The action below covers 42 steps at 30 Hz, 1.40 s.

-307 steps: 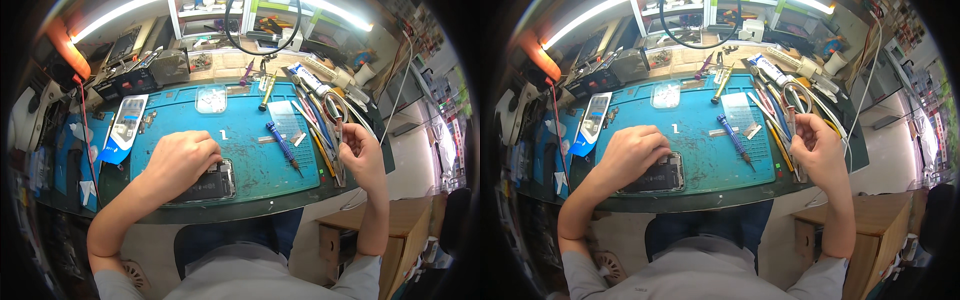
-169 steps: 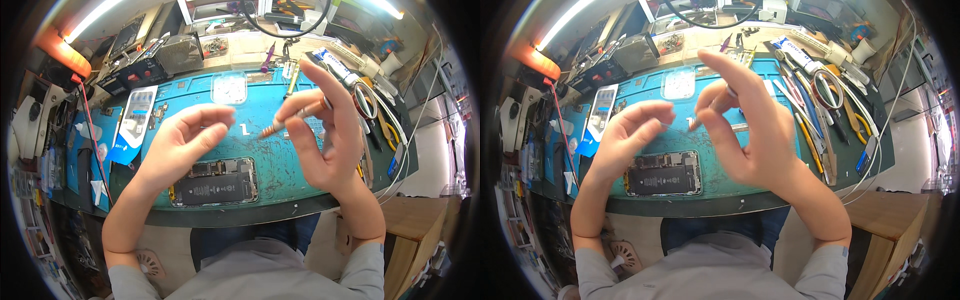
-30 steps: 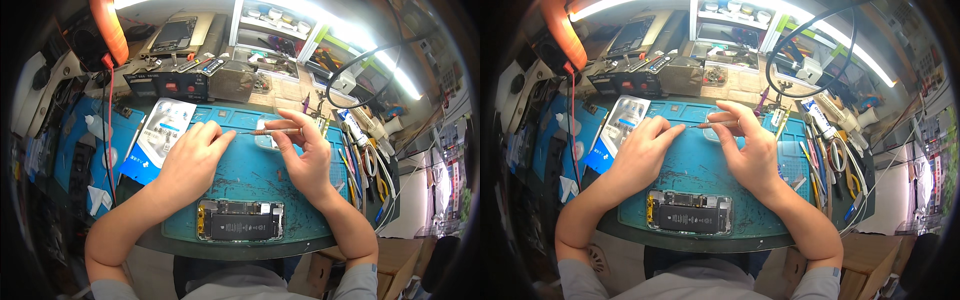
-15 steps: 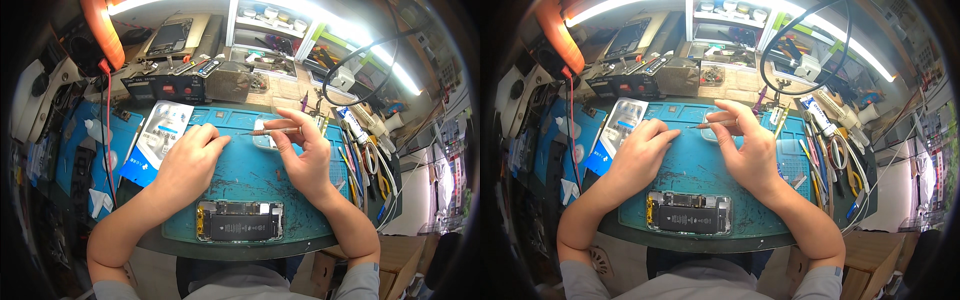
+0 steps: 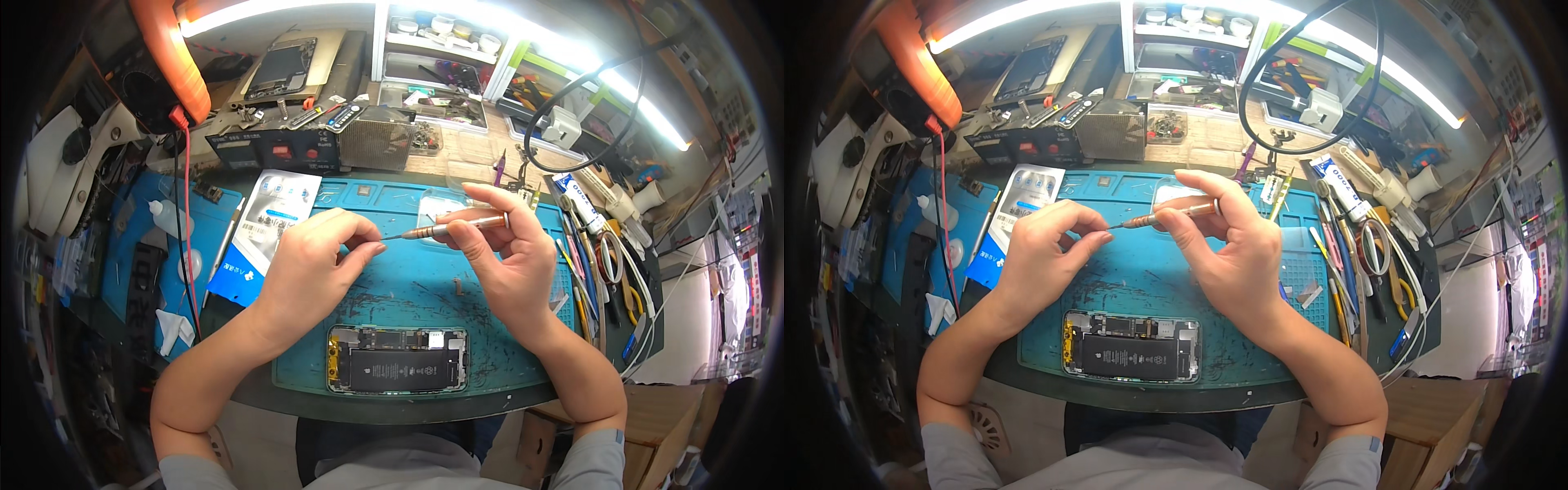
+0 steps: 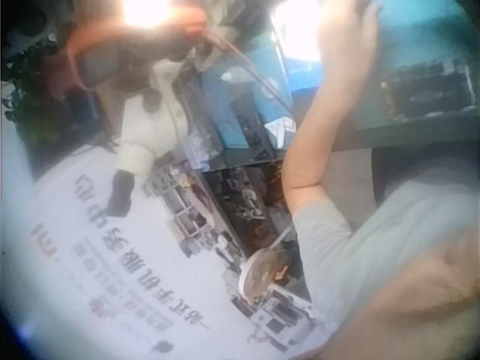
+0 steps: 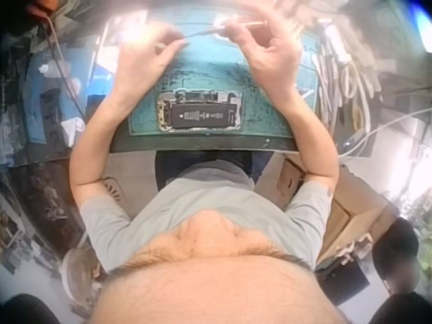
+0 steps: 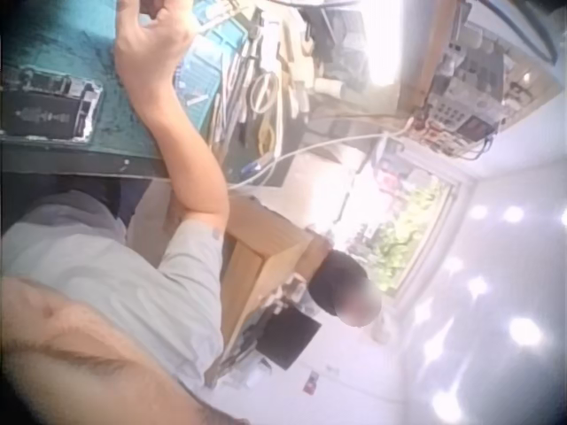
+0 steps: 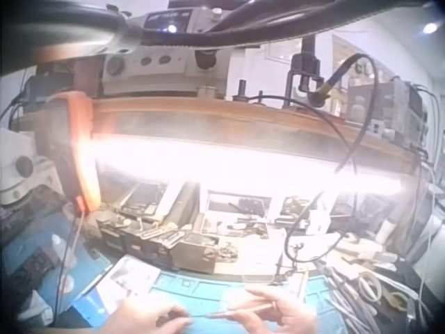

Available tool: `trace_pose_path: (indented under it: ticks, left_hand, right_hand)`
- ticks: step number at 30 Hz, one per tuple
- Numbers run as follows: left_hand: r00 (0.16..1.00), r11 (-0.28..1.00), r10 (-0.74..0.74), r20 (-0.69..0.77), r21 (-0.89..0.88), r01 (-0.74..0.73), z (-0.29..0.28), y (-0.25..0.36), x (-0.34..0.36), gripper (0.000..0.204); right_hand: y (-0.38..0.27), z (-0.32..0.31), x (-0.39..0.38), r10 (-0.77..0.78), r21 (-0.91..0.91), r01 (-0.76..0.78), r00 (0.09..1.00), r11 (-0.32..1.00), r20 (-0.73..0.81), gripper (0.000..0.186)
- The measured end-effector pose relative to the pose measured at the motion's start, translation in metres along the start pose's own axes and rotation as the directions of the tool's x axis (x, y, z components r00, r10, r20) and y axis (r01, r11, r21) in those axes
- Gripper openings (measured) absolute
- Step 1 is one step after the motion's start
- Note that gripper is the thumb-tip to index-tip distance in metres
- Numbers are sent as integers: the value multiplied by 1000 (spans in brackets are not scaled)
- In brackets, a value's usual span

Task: The person uses a screwdriver and tweezers to remove screws and small components from a disassembled smartphone on a workbench. They place removed parts into a small container and continue unscrewing and extracting internal pieces.

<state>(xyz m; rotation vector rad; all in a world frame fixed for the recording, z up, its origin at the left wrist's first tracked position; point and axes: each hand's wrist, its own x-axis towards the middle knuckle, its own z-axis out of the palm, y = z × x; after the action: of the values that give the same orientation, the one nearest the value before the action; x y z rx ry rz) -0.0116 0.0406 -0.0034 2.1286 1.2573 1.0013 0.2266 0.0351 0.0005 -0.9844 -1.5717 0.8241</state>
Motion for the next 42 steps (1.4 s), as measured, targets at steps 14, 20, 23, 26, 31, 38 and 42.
trace_pose_path:
  ticks: [14, 20, 23, 26, 31, 38, 42]
  left_hand:
    - [952, 872, -279, 124, -384, 305, -7, 5, 4, 10]
    - [948, 829, -296, 118, -462, 317, -8, 4, 2, 10]
    - [956, 834, -273, 108, -469, 291, -8, 5, 3, 10]
    - [958, 819, -255, 127, -498, 284, -7, 5, -1, 10]
    - [951, 770, -245, 186, -559, 308, -6, 10, -2, 20]
    - [984, 993, 118, 130, 11, -120, -8, 26, -13, 64]
    - [913, 867, 243, 327, 348, -355, 1, 93, -77, 62]
  right_hand:
    - [-7, -4, 0, -31, 83, 31, 999, 996, -7, 40]
    - [-9, -5, 2, -69, 110, 64, 997, 992, 43, 41]
    - [-14, -7, 4, -119, 88, 112, 989, 990, 85, 44]
    - [-16, -9, 0, -118, 69, 112, 989, 991, 91, 45]
    - [-17, -10, -2, -136, 83, 131, 989, 988, 56, 45]
    - [-26, -33, -4, -125, -69, 119, 988, 990, -92, 43]
    - [-30, -53, -8, -144, -24, 142, 973, 990, -180, 41]
